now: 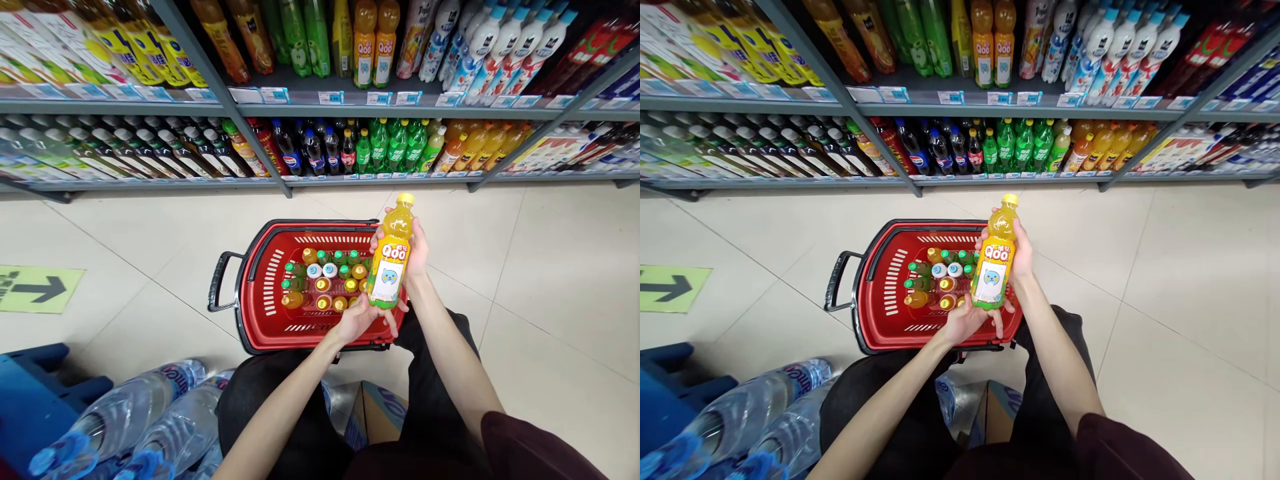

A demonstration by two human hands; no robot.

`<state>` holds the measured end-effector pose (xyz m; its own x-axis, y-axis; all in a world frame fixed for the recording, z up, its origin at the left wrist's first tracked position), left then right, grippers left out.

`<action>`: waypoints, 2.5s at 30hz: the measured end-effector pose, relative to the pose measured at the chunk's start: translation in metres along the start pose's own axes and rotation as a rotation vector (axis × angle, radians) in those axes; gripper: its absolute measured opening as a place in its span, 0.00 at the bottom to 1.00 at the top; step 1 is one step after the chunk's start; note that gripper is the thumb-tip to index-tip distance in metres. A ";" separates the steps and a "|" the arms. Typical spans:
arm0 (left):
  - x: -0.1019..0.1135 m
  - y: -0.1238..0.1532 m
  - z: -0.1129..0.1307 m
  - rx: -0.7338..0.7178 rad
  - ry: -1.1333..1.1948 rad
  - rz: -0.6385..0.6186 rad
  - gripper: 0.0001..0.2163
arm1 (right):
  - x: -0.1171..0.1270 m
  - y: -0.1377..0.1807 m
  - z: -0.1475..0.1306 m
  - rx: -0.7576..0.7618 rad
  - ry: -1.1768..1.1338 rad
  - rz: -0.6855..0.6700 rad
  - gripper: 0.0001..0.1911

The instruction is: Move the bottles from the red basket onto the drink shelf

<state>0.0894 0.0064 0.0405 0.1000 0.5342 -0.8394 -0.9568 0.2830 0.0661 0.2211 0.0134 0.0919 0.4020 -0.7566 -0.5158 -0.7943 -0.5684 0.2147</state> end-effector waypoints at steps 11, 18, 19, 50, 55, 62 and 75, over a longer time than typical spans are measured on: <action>-0.001 0.000 0.001 -0.007 0.027 -0.014 0.39 | 0.002 0.000 0.001 -0.011 0.011 0.018 0.32; 0.002 -0.001 0.003 -0.038 0.036 0.022 0.38 | 0.002 -0.001 0.001 -0.009 0.012 0.015 0.34; 0.002 -0.001 0.003 -0.045 0.044 0.025 0.38 | 0.003 -0.001 0.001 -0.012 0.013 0.017 0.35; 0.039 0.011 0.011 -0.222 -0.081 0.351 0.29 | 0.005 -0.004 0.001 0.060 0.107 0.027 0.37; 0.039 0.012 0.013 -0.214 -0.100 0.367 0.30 | 0.004 -0.004 0.002 0.057 0.103 0.019 0.37; 0.037 0.008 0.016 -0.227 0.016 0.376 0.30 | 0.002 -0.003 0.002 0.054 0.090 0.012 0.37; 0.026 0.018 -0.011 0.030 0.508 0.432 0.20 | -0.017 0.006 0.005 0.004 0.276 -0.191 0.36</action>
<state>0.0720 0.0169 0.0141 -0.4389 0.1654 -0.8832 -0.8731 0.1537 0.4627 0.2070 0.0245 0.0979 0.6517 -0.6956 -0.3024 -0.6942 -0.7076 0.1318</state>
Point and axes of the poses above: each hand's wrist, its own y-axis away from the middle knuckle, its own x-axis out of the back of the hand, z = x × y, the point moved 9 cm from there along -y, towards the middle knuckle, and after that the axes turned 12 degrees about y, right-handed, at the moved point
